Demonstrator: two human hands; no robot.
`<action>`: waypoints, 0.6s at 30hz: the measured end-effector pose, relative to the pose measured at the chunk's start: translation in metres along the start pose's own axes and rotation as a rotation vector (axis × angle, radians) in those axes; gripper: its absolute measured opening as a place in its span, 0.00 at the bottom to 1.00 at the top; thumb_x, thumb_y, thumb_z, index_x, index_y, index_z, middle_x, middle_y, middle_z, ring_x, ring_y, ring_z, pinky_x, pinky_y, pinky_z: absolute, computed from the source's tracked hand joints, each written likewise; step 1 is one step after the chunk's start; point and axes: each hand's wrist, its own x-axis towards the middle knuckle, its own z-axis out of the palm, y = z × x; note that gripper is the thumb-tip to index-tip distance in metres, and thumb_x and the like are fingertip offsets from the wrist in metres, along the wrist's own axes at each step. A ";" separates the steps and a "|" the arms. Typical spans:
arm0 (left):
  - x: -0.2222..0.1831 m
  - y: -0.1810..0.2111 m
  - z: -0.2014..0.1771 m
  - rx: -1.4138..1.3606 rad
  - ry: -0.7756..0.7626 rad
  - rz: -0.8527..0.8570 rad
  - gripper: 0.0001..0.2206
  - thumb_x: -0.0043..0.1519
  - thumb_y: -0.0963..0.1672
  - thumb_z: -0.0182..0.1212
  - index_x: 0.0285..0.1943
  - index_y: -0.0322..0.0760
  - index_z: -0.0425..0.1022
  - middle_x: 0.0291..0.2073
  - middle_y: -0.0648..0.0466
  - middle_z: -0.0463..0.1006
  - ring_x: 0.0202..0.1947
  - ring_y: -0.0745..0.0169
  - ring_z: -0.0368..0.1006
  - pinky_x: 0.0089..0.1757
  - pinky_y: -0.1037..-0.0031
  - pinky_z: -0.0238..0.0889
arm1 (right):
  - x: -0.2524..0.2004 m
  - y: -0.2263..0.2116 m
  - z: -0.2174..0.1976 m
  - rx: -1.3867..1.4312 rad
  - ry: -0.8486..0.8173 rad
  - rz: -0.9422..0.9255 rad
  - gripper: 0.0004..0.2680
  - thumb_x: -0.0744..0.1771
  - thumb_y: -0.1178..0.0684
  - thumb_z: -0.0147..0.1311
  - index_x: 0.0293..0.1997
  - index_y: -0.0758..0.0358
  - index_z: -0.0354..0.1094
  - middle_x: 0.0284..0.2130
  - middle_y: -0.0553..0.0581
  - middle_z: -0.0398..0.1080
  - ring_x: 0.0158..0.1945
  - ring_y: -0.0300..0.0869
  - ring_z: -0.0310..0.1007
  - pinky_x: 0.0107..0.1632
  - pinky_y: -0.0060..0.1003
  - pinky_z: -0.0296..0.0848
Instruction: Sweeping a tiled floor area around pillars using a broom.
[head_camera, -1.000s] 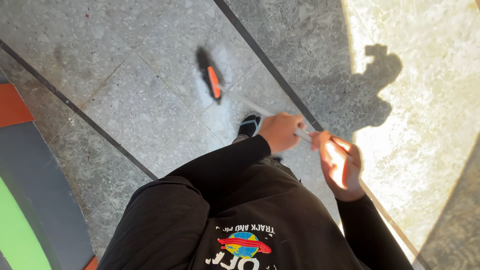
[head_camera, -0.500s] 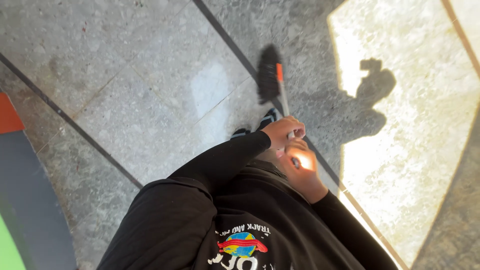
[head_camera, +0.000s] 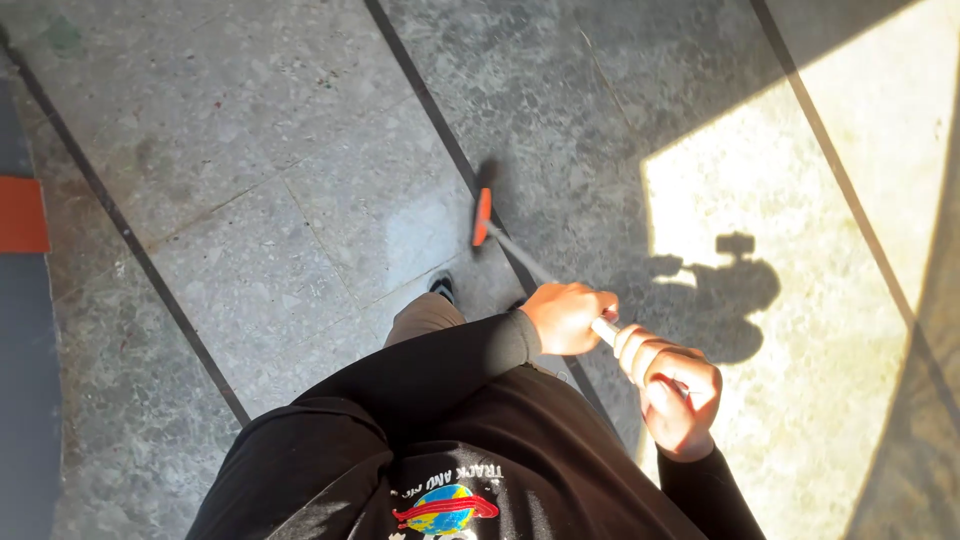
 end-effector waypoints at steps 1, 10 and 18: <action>-0.005 -0.009 -0.011 0.003 0.033 -0.012 0.08 0.56 0.42 0.60 0.43 0.44 0.76 0.34 0.50 0.82 0.40 0.45 0.78 0.37 0.55 0.68 | 0.004 0.009 -0.003 0.009 -0.034 -0.007 0.11 0.64 0.64 0.48 0.22 0.65 0.47 0.21 0.55 0.56 0.27 0.44 0.55 0.47 0.46 0.67; -0.090 -0.145 -0.171 0.060 0.342 -0.443 0.13 0.65 0.52 0.61 0.36 0.41 0.75 0.29 0.54 0.79 0.30 0.50 0.78 0.33 0.60 0.68 | 0.142 0.071 -0.030 0.778 -0.318 0.096 0.14 0.70 0.41 0.46 0.26 0.52 0.49 0.18 0.50 0.52 0.26 0.44 0.52 0.42 0.41 0.62; -0.147 -0.285 -0.275 0.153 0.558 -0.761 0.11 0.67 0.48 0.58 0.38 0.36 0.73 0.29 0.51 0.77 0.42 0.49 0.72 0.35 0.56 0.68 | 0.327 0.092 0.135 -0.900 -0.819 1.006 0.19 0.68 0.46 0.50 0.69 0.44 0.65 0.42 0.57 0.72 0.51 0.49 0.75 0.58 0.50 0.74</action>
